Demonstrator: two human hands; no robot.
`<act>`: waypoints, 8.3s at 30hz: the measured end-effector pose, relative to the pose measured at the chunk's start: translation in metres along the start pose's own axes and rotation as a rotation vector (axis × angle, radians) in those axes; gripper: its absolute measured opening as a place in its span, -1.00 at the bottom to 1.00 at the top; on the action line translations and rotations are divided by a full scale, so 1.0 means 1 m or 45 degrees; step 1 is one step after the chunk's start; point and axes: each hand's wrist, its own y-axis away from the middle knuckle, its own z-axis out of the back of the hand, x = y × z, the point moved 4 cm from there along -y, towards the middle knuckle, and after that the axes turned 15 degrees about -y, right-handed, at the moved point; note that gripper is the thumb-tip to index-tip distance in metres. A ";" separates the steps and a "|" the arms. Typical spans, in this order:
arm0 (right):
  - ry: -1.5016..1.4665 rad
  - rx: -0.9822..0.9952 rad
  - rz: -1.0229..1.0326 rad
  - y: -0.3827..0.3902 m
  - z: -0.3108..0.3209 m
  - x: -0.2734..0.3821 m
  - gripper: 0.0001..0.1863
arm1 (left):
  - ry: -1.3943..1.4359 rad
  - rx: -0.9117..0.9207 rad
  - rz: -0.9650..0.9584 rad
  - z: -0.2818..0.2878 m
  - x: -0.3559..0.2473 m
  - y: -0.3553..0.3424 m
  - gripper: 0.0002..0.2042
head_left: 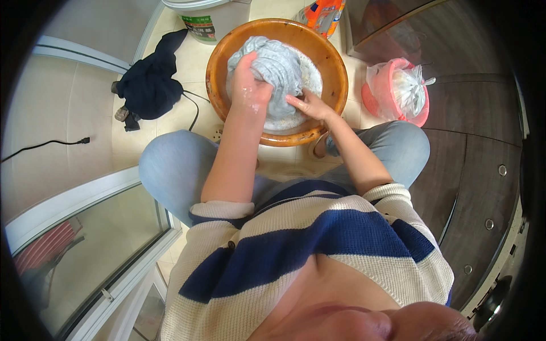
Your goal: The person hand washes clothes in a basin of soapy water, repeatedly agitating and wringing the fabric. They add detergent from a bag and continue scrubbing the items by hand.
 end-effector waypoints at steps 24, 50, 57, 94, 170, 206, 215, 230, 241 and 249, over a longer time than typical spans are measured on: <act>0.360 -0.322 1.249 0.025 -0.057 0.105 -0.74 | -0.377 -0.047 0.054 0.050 0.069 -0.032 -0.63; 0.045 0.130 0.314 0.001 0.028 0.010 -0.62 | -0.543 -0.153 0.030 0.064 0.060 -0.040 -0.39; -0.836 -0.191 0.041 -0.015 0.034 0.006 -0.59 | -0.392 -0.006 0.121 0.051 0.064 -0.031 -0.45; -0.553 -0.041 0.156 -0.011 0.034 0.035 -0.59 | -0.932 0.086 0.127 0.015 0.053 0.001 -0.10; 0.821 -0.627 1.257 0.001 0.006 0.130 -0.66 | -0.646 -0.327 0.096 0.033 0.087 -0.017 -0.72; -0.668 -0.611 0.734 -0.016 0.098 0.055 -0.77 | -1.006 -0.424 -0.040 0.097 0.050 -0.035 -0.50; 0.305 -0.715 0.855 -0.053 0.069 0.006 -0.65 | -2.749 -0.365 -0.921 0.037 0.052 -0.034 -0.30; 1.051 -0.221 0.154 -0.106 0.015 0.010 -0.38 | -3.172 0.014 -0.095 0.081 0.081 -0.112 -0.03; 1.131 0.006 -0.015 -0.148 0.025 0.011 -0.42 | -3.037 0.173 0.307 0.089 0.080 -0.150 -0.07; 1.002 -0.236 0.166 -0.080 0.023 0.009 -0.49 | -3.341 -0.013 -0.212 0.081 0.077 -0.096 -0.17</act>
